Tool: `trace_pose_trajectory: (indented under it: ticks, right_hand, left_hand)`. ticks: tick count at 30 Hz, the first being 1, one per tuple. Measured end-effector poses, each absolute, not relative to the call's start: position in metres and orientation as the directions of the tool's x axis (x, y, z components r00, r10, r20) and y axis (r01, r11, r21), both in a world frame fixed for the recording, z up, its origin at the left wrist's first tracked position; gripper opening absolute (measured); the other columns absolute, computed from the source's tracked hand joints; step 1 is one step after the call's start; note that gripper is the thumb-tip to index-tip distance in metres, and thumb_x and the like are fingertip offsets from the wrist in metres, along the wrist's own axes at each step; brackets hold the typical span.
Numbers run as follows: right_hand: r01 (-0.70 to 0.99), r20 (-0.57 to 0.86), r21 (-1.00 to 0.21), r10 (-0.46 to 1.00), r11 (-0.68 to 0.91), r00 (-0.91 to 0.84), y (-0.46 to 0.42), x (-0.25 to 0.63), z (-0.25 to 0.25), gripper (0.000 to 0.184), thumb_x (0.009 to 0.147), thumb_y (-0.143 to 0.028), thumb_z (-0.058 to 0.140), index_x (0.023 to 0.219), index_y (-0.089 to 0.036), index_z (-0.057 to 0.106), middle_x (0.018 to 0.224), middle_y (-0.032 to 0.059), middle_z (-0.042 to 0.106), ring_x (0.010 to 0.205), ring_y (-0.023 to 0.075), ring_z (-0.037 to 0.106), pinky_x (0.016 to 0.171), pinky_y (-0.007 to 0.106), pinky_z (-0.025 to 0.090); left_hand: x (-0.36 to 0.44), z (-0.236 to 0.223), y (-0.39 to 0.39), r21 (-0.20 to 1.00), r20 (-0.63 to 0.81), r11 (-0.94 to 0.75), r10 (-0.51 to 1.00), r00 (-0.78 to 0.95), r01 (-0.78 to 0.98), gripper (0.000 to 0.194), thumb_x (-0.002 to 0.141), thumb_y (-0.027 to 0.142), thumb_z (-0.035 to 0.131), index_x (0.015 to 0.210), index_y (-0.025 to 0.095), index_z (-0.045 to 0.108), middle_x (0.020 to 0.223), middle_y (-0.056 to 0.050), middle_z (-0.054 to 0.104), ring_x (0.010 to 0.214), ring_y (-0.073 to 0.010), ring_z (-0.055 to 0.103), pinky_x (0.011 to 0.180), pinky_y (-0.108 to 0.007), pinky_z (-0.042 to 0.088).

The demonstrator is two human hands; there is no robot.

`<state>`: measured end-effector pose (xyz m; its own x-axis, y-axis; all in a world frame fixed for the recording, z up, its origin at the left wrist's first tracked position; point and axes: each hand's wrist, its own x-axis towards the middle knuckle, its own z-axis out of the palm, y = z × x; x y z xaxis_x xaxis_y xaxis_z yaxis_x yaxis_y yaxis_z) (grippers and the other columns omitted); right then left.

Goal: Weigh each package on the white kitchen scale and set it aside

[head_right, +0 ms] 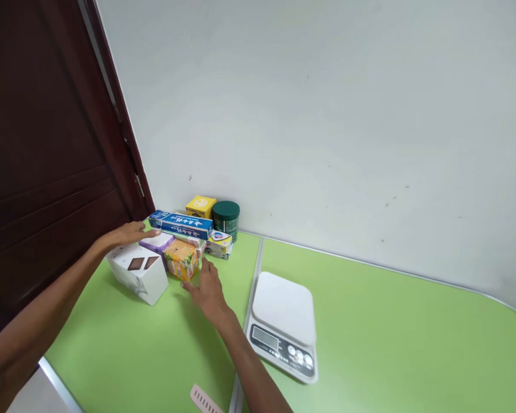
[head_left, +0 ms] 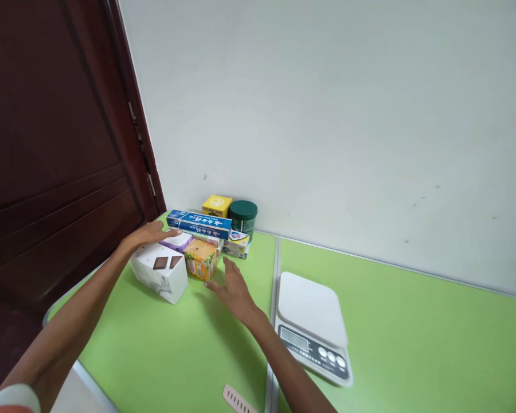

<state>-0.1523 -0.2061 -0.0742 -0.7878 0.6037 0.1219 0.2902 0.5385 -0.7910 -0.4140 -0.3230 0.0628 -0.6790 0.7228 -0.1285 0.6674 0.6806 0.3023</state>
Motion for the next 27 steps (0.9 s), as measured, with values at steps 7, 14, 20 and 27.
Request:
trace_pose_trajectory:
  ticks: [7, 14, 20, 27]
  right_hand:
    - [0.25, 0.258, -0.849, 0.777, 0.466, -0.574, -0.215, -0.21, -0.105, 0.074, 0.072, -0.03, 0.078, 0.138, -0.016, 0.051, 0.136, 0.0185, 0.061, 0.128, 0.0357, 0.057, 0.109, 0.049, 0.049]
    - [0.31, 0.278, -0.802, 0.779, 0.51, -0.562, -0.213, -0.195, -0.09, 0.052, 0.067, -0.036, 0.085, 0.111, -0.019, 0.062, 0.114, 0.0147, 0.069, 0.111, 0.0358, 0.062, 0.095, 0.046, 0.052]
    - [0.312, 0.227, -0.833, 0.797, 0.457, -0.56, -0.217, -0.15, -0.087, 0.045, 0.07, -0.032, 0.083, 0.106, -0.02, 0.058, 0.107, 0.0105, 0.069, 0.101, 0.0311, 0.064, 0.086, 0.041, 0.053]
    - [0.185, 0.27, -0.883, 0.789, 0.432, -0.552, -0.217, -0.124, -0.093, 0.044, 0.066, -0.026, 0.083, 0.103, -0.024, 0.059, 0.1, 0.0024, 0.071, 0.089, 0.0234, 0.067, 0.077, 0.033, 0.054]
  left_hand:
    - [-0.393, 0.056, -0.321, 0.221, -0.175, 0.673, 0.739, -0.651, 0.706, 0.088, 0.067, 0.089, 0.054, 0.109, 0.014, 0.072, 0.126, -0.024, 0.075, 0.107, -0.0376, 0.073, 0.082, -0.037, 0.053]
    - [-0.381, 0.055, -0.321, 0.206, -0.157, 0.632, 0.775, -0.612, 0.747, 0.077, 0.069, 0.084, 0.06, 0.105, 0.017, 0.072, 0.123, -0.023, 0.076, 0.109, -0.039, 0.073, 0.081, -0.037, 0.053]
    - [-0.353, 0.059, -0.317, 0.266, -0.246, 0.558, 0.828, -0.504, 0.786, 0.069, 0.077, 0.082, 0.058, 0.097, 0.017, 0.07, 0.086, -0.017, 0.08, 0.09, -0.0356, 0.075, 0.078, -0.038, 0.053]
    - [-0.283, 0.053, -0.31, 0.007, 0.113, 0.305, 0.946, -0.304, 0.952, 0.066, 0.084, 0.056, 0.071, 0.133, 0.015, 0.058, 0.139, -0.023, 0.064, 0.13, -0.0419, 0.06, 0.11, -0.054, 0.043]
